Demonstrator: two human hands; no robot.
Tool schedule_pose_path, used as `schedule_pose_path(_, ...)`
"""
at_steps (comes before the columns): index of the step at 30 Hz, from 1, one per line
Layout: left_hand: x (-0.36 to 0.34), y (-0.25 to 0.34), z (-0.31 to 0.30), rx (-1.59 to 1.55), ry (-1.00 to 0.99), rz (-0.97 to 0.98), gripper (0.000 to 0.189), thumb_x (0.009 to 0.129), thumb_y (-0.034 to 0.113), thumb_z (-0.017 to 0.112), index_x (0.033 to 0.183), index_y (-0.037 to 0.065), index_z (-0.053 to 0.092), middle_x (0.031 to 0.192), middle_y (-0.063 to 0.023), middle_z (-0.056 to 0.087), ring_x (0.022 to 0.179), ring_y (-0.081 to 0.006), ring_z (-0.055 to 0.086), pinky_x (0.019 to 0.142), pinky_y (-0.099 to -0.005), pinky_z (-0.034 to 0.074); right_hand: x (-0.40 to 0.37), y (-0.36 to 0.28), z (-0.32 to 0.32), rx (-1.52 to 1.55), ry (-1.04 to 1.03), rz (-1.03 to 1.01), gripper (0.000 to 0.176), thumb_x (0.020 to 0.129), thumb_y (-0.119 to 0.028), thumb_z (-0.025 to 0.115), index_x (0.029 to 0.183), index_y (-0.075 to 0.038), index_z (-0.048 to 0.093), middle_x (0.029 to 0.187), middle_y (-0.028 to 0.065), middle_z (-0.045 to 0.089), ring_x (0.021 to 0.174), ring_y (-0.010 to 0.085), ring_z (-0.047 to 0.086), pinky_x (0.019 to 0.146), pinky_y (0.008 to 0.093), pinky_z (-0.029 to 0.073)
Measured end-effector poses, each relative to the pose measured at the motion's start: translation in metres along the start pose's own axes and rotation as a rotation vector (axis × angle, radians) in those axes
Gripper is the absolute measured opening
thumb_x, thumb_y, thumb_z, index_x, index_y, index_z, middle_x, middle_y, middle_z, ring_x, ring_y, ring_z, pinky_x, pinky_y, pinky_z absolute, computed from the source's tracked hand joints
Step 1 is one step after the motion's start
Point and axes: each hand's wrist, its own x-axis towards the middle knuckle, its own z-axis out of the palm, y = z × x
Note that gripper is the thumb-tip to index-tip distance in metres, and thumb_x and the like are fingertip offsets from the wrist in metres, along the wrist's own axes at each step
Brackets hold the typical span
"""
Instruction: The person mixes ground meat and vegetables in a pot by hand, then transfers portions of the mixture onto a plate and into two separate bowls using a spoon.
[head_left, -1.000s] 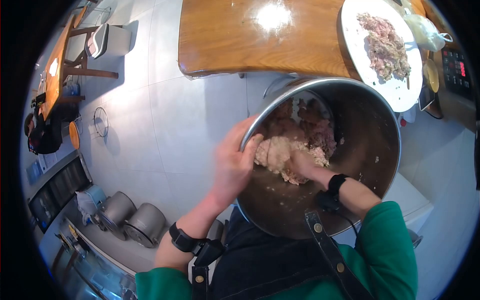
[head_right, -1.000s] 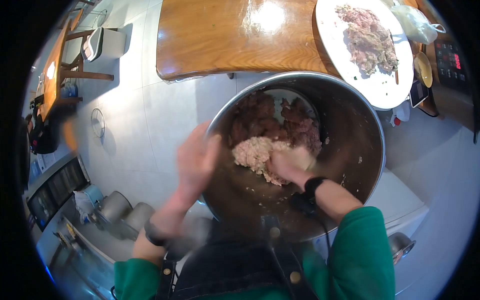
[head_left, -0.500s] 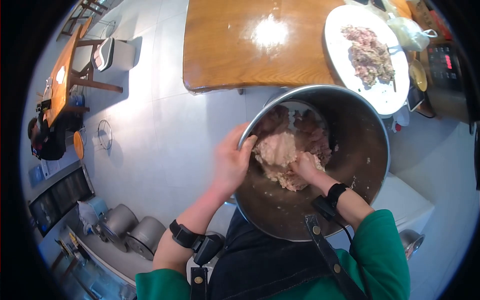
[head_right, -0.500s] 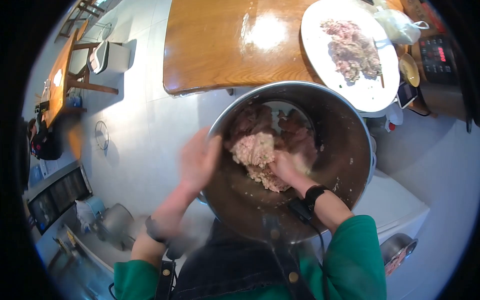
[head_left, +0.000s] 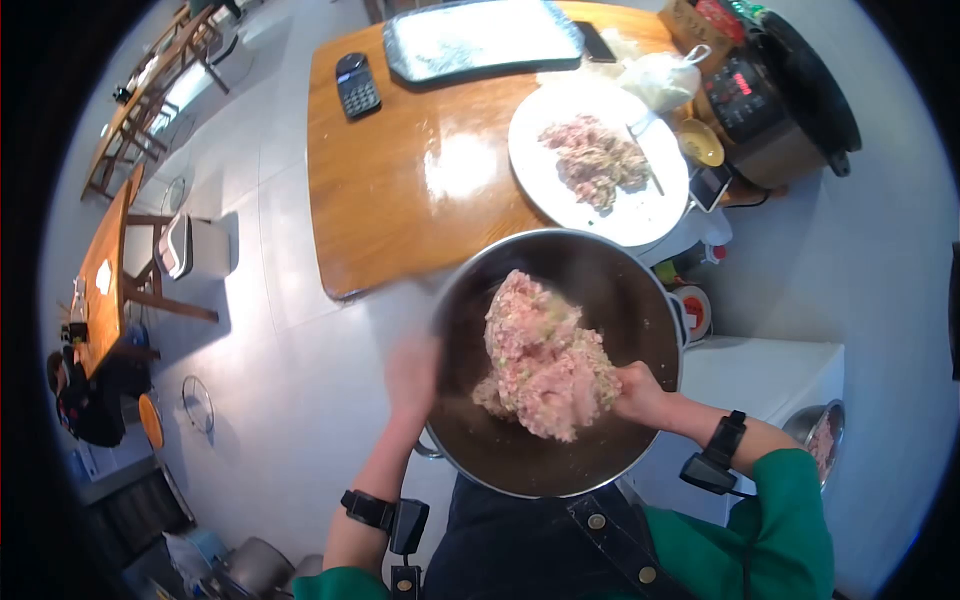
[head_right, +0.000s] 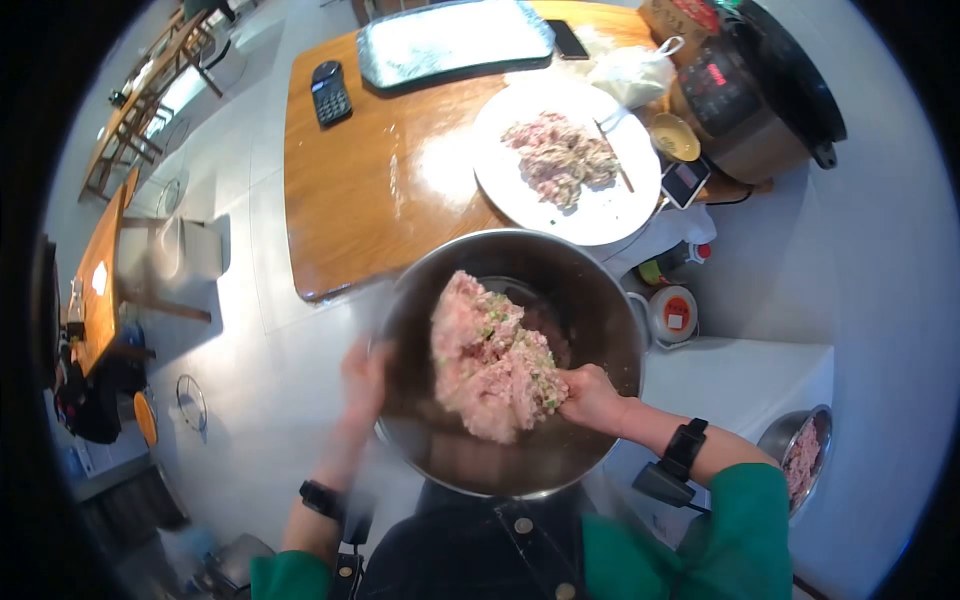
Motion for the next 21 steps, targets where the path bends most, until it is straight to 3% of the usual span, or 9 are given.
schedule_pose_path(5,-0.004,0.011,-0.002,-0.174,0.146,0.088,0.024,0.084,0.014,0.050,0.102,0.001,0.057,0.094,-0.0227,0.059,0.086,-0.0333,0.057,0.077,-0.0385,0.043,0.010,-0.034,-0.073,0.060,0.181,-0.040,0.020,0.069,-0.004,0.061,0.088,-0.008,0.064,0.069,0.0160,0.061,0.063,0.0268,0.063,0.056,0.0325,0.048)
schedule_pose_path(7,-0.008,0.022,-0.007,-0.186,0.130,0.049,0.024,0.083,0.013,0.051,0.102,0.000,0.057,0.092,-0.0214,0.060,0.084,-0.0297,0.058,0.076,-0.0365,0.044,0.025,-0.030,-0.114,-0.228,0.177,-0.018,0.018,0.069,-0.003,0.060,0.086,-0.008,0.064,0.073,0.0140,0.063,0.062,0.0250,0.063,0.056,0.0324,0.048)
schedule_pose_path(9,-0.010,0.023,-0.006,-0.197,0.113,0.001,0.023,0.083,0.011,0.051,0.103,0.000,0.058,0.091,-0.0201,0.061,0.082,-0.0261,0.059,0.076,-0.0345,0.044,0.051,-0.019,-0.141,-0.240,0.376,-0.156,0.011,0.073,-0.005,0.059,0.083,-0.005,0.063,0.069,0.0135,0.062,0.060,0.0200,0.062,0.057,0.0291,0.048)
schedule_pose_path(11,-0.009,0.018,-0.001,-0.284,0.175,0.060,0.023,0.084,0.012,0.053,0.102,0.000,0.059,0.088,-0.0157,0.063,0.080,-0.0198,0.058,0.075,-0.0306,0.044,0.075,-0.023,-0.175,-0.584,0.436,-0.118,0.013,0.073,-0.007,0.056,0.084,-0.011,0.063,0.064,0.0096,0.059,0.056,0.0247,0.061,0.052,0.0367,0.047)
schedule_pose_path(12,-0.010,0.017,0.001,-0.286,0.177,0.060,0.023,0.084,0.012,0.053,0.102,0.000,0.059,0.088,-0.0157,0.063,0.080,-0.0198,0.058,0.075,-0.0306,0.044,0.088,-0.018,-0.184,-0.586,0.436,-0.121,0.013,0.073,-0.007,0.056,0.084,-0.011,0.063,0.064,0.0096,0.059,0.056,0.0247,0.061,0.052,0.0367,0.047)
schedule_pose_path(14,-0.014,0.026,0.000,-0.211,0.270,0.039,0.023,0.084,0.012,0.053,0.102,-0.001,0.059,0.086,-0.0123,0.063,0.080,-0.0154,0.056,0.074,-0.0292,0.044,0.113,0.001,-0.188,-1.046,0.426,0.007,0.030,0.076,-0.006,0.051,0.106,-0.009,0.056,0.069,0.0128,0.058,0.058,0.0299,0.059,0.054,0.0370,0.048)
schedule_pose_path(15,-0.015,0.031,-0.002,-0.215,0.270,0.038,0.023,0.084,0.012,0.053,0.102,-0.001,0.059,0.086,-0.0123,0.063,0.080,-0.0154,0.056,0.074,-0.0292,0.044,0.122,0.024,-0.178,-1.050,0.424,0.006,0.030,0.076,-0.006,0.051,0.106,-0.009,0.056,0.069,0.0128,0.058,0.058,0.0299,0.059,0.054,0.0370,0.048)
schedule_pose_path(18,-0.014,0.038,-0.004,-0.242,0.210,-0.058,0.023,0.084,0.012,0.053,0.102,-0.002,0.059,0.087,-0.0104,0.062,0.083,-0.0132,0.055,0.075,-0.0275,0.043,0.154,0.099,-0.126,-1.112,0.417,0.016,0.048,0.078,-0.009,0.045,0.126,-0.014,0.038,0.074,0.0141,0.056,0.055,0.0304,0.058,0.049,0.0395,0.046)
schedule_pose_path(21,-0.015,0.036,-0.006,-0.301,0.183,-0.070,0.023,0.085,0.011,0.052,0.101,-0.003,0.059,0.087,-0.0093,0.062,0.084,-0.0123,0.054,0.077,-0.0270,0.042,0.158,0.105,-0.111,-1.084,0.452,0.055,0.053,0.077,-0.007,0.046,0.129,-0.015,0.036,0.074,0.0142,0.056,0.056,0.0310,0.058,0.048,0.0409,0.046)
